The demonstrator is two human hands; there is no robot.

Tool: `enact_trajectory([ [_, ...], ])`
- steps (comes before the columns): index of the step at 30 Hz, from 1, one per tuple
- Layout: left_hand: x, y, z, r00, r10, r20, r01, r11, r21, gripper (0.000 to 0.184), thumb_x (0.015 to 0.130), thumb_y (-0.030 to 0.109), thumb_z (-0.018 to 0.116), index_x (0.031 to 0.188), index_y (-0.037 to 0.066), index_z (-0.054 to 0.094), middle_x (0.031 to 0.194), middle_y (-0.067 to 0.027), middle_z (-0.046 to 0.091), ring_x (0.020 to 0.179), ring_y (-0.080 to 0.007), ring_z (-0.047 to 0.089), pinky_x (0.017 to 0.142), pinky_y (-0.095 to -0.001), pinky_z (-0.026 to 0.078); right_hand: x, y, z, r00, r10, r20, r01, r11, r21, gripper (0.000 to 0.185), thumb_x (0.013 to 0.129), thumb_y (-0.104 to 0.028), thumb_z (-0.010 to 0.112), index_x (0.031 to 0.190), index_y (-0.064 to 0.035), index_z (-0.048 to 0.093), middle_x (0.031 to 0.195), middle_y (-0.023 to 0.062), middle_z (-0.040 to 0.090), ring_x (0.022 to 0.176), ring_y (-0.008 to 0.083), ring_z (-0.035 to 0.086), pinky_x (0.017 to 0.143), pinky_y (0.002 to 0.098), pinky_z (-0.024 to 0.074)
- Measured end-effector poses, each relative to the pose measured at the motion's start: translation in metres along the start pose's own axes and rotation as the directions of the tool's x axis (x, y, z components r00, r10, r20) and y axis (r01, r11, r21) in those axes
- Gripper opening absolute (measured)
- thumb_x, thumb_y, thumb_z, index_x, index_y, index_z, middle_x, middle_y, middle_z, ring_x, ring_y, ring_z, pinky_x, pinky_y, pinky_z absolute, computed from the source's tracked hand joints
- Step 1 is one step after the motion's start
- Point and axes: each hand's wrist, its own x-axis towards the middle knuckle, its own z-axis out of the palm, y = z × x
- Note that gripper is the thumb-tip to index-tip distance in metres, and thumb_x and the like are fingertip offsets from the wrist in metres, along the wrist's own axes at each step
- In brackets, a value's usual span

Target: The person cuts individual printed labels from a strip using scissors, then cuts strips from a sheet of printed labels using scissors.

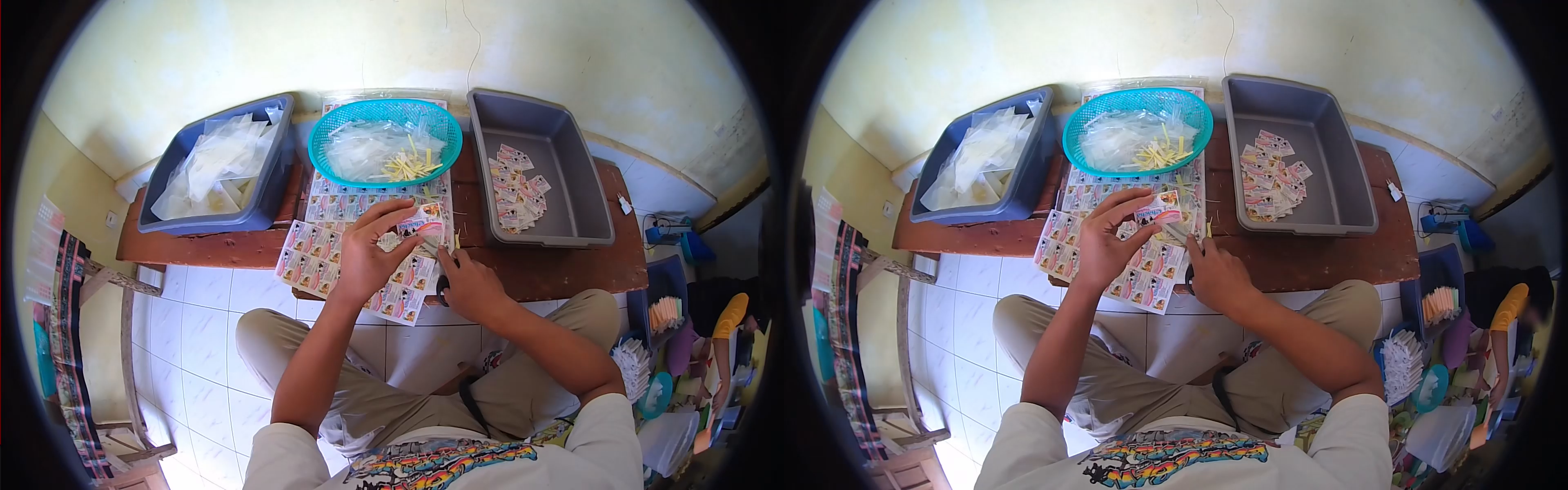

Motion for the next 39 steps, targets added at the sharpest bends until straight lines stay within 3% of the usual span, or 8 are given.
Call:
enact_trajectory([
  [4, 0.000, 0.000, -0.002, 1.000, 0.007, -0.009, -0.007, 1.000, -0.001, 0.043, 0.080, 0.000, 0.088, 0.122, 0.005, 0.078, 0.132, -0.0106, 0.073, 0.116, -0.0215, 0.072, 0.091, -0.0324, 0.062, 0.006, 0.000, -0.006, 0.996, 0.065, 0.055, -0.067, 0.997, 0.037, 0.068, 0.089, -0.011, 0.065, 0.152, 0.0045, 0.045, 0.129, 0.0278, 0.059, 0.104, 0.0463, 0.071, 0.090, 0.0525, 0.0601],
  [13, 0.001, 0.001, -0.005, 0.998, 0.009, -0.055, -0.010, 1.000, -0.016, 0.045, 0.077, 0.003, 0.091, 0.119, 0.006, 0.079, 0.128, -0.0103, 0.075, 0.106, -0.0251, 0.075, 0.087, -0.0347, 0.062, 0.005, 0.013, -0.016, 1.000, 0.026, 0.012, -0.028, 0.975, 0.222, 0.080, 0.078, -0.013, 0.080, 0.151, 0.0001, 0.050, 0.128, 0.0263, 0.056, 0.110, 0.0457, 0.068, 0.095, 0.0497, 0.0588],
  [22, 0.003, 0.001, -0.012, 0.998, -0.020, -0.066, 0.020, 1.000, -0.011, 0.044, 0.082, 0.000, 0.087, 0.124, 0.005, 0.077, 0.132, -0.0110, 0.072, 0.117, -0.0219, 0.072, 0.095, -0.0329, 0.062, -0.006, 0.010, -0.049, 0.986, -0.042, -0.162, 0.103, 0.915, 0.390, 0.076, 0.077, -0.008, 0.083, 0.148, -0.0024, 0.057, 0.113, 0.0197, 0.061, 0.095, 0.0348, 0.067, 0.089, 0.0419, 0.0568],
  [24, 0.004, -0.001, -0.013, 0.997, -0.039, -0.073, 0.038, 0.999, -0.017, 0.044, 0.082, 0.001, 0.087, 0.124, 0.005, 0.077, 0.132, -0.0107, 0.072, 0.117, -0.0215, 0.072, 0.095, -0.0327, 0.062, -0.010, -0.003, -0.066, 0.994, 0.051, -0.097, -0.002, 0.892, 0.452, 0.084, 0.078, -0.017, 0.089, 0.154, -0.0079, 0.054, 0.111, 0.0172, 0.061, 0.085, 0.0269, 0.066, 0.081, 0.0382, 0.0580],
  [28, 0.007, -0.003, -0.014, 0.994, -0.070, -0.087, 0.071, 0.997, 0.004, 0.044, 0.082, -0.001, 0.087, 0.124, 0.005, 0.077, 0.133, -0.0107, 0.072, 0.116, -0.0207, 0.072, 0.096, -0.0317, 0.062, -0.013, -0.001, -0.066, 0.985, 0.010, -0.170, 0.081, 0.851, 0.520, 0.090, 0.080, -0.024, 0.092, 0.159, -0.0132, 0.051, 0.109, 0.0133, 0.060, 0.079, 0.0187, 0.064, 0.074, 0.0334, 0.0576],
  [34, 0.011, -0.012, -0.012, 0.991, -0.094, -0.100, 0.086, 0.993, -0.077, 0.045, 0.084, -0.004, 0.085, 0.127, 0.004, 0.075, 0.136, -0.0120, 0.069, 0.117, -0.0186, 0.070, 0.094, -0.0306, 0.061, -0.012, 0.004, -0.063, 0.985, -0.057, -0.165, 0.170, 0.525, 0.834, 0.088, 0.090, -0.008, 0.085, 0.165, -0.0104, 0.040, 0.124, 0.0078, 0.055, 0.097, 0.0119, 0.064, 0.081, 0.0295, 0.0593],
  [36, 0.013, -0.010, -0.011, 0.989, -0.114, -0.092, 0.106, 0.990, -0.088, 0.045, 0.085, -0.004, 0.085, 0.128, 0.003, 0.074, 0.137, -0.0120, 0.068, 0.119, -0.0182, 0.069, 0.095, -0.0303, 0.060, -0.010, 0.004, -0.065, 0.982, -0.128, -0.142, 0.177, 0.327, 0.928, 0.088, 0.094, -0.002, 0.080, 0.167, -0.0105, 0.033, 0.129, 0.0062, 0.052, 0.112, 0.0132, 0.063, 0.093, 0.0300, 0.0600],
  [39, 0.017, -0.011, -0.007, 0.981, -0.100, -0.166, 0.084, 0.991, -0.103, 0.043, 0.080, 0.004, 0.089, 0.121, 0.006, 0.078, 0.129, -0.0116, 0.074, 0.110, -0.0236, 0.074, 0.089, -0.0337, 0.062, -0.012, 0.000, -0.074, 0.986, -0.154, -0.062, 0.096, 0.225, 0.970, 0.088, 0.096, -0.002, 0.077, 0.169, -0.0128, 0.030, 0.130, 0.0059, 0.051, 0.121, 0.0160, 0.061, 0.103, 0.0322, 0.0579],
])
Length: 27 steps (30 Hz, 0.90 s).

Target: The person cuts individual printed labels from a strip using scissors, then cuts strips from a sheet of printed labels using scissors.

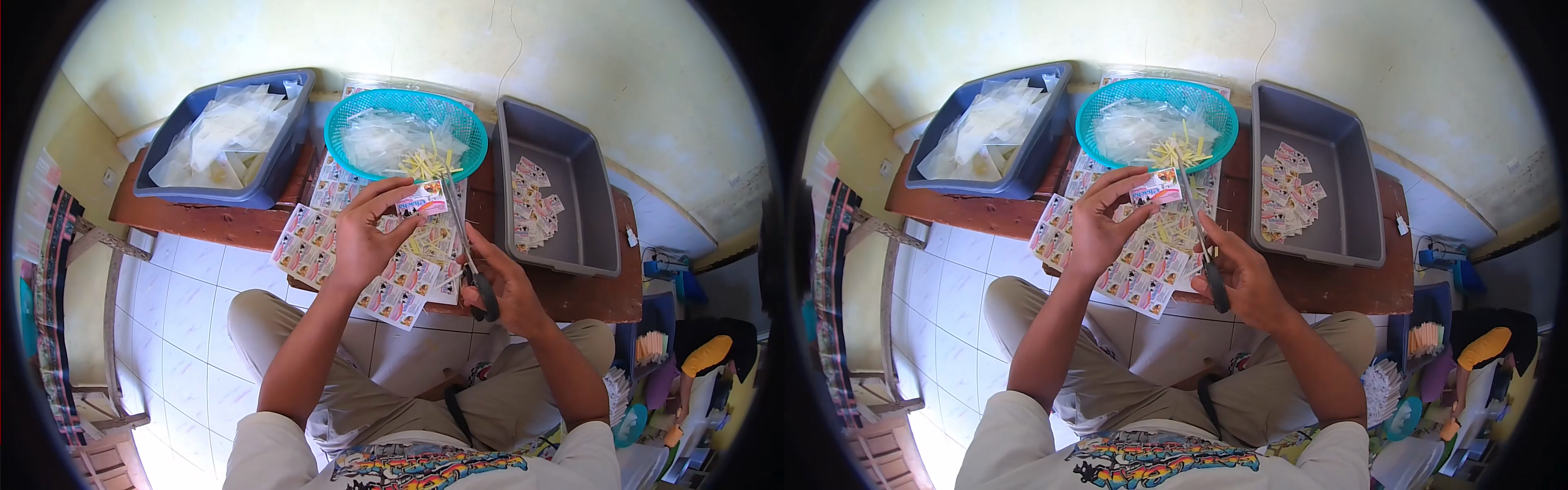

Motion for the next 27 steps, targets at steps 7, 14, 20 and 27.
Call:
enact_trajectory([
  [7, 0.0026, -0.0004, 0.0023, 1.000, 0.002, -0.009, -0.002, 1.000, 0.013, 0.042, 0.080, 0.005, 0.090, 0.121, 0.006, 0.078, 0.128, -0.0107, 0.074, 0.109, -0.0226, 0.074, 0.088, -0.0330, 0.062, 0.0048, -0.0013, 0.0022, 0.998, 0.044, 0.032, -0.047, 0.995, 0.086, 0.087, 0.096, -0.001, 0.076, 0.168, -0.0140, 0.029, 0.133, 0.0084, 0.049, 0.117, 0.0176, 0.062, 0.102, 0.0389, 0.0629],
  [14, 0.0006, 0.0021, 0.0036, 1.000, 0.004, 0.013, -0.004, 0.999, 0.034, 0.042, 0.079, 0.005, 0.090, 0.119, 0.006, 0.078, 0.127, -0.0107, 0.074, 0.112, -0.0259, 0.074, 0.093, -0.0360, 0.061, 0.0065, 0.0059, -0.0002, 1.000, 0.012, 0.027, -0.013, 0.999, 0.031, 0.086, 0.096, -0.001, 0.076, 0.168, -0.0143, 0.031, 0.132, 0.0087, 0.049, 0.114, 0.0163, 0.062, 0.100, 0.0383, 0.0642],
  [20, -0.0007, 0.0014, 0.0045, 1.000, 0.019, 0.019, -0.020, 0.998, 0.053, 0.042, 0.078, 0.005, 0.090, 0.119, 0.006, 0.078, 0.126, -0.0108, 0.075, 0.114, -0.0279, 0.074, 0.096, -0.0379, 0.060, 0.0066, 0.0050, 0.0010, 1.000, 0.014, 0.016, -0.015, 1.000, 0.024, 0.086, 0.096, 0.000, 0.076, 0.168, -0.0139, 0.031, 0.131, 0.0082, 0.050, 0.110, 0.0137, 0.062, 0.097, 0.0329, 0.0637],
  [27, -0.0016, 0.0026, 0.0051, 0.999, 0.024, 0.036, -0.026, 0.997, 0.070, 0.043, 0.077, 0.005, 0.090, 0.119, 0.006, 0.078, 0.126, -0.0102, 0.075, 0.113, -0.0272, 0.074, 0.095, -0.0375, 0.060, 0.0059, 0.0069, 0.0014, 1.000, 0.030, 0.003, -0.030, 0.999, 0.032, 0.086, 0.096, 0.000, 0.076, 0.168, -0.0137, 0.031, 0.130, 0.0077, 0.051, 0.106, 0.0115, 0.061, 0.098, 0.0314, 0.0626],
])
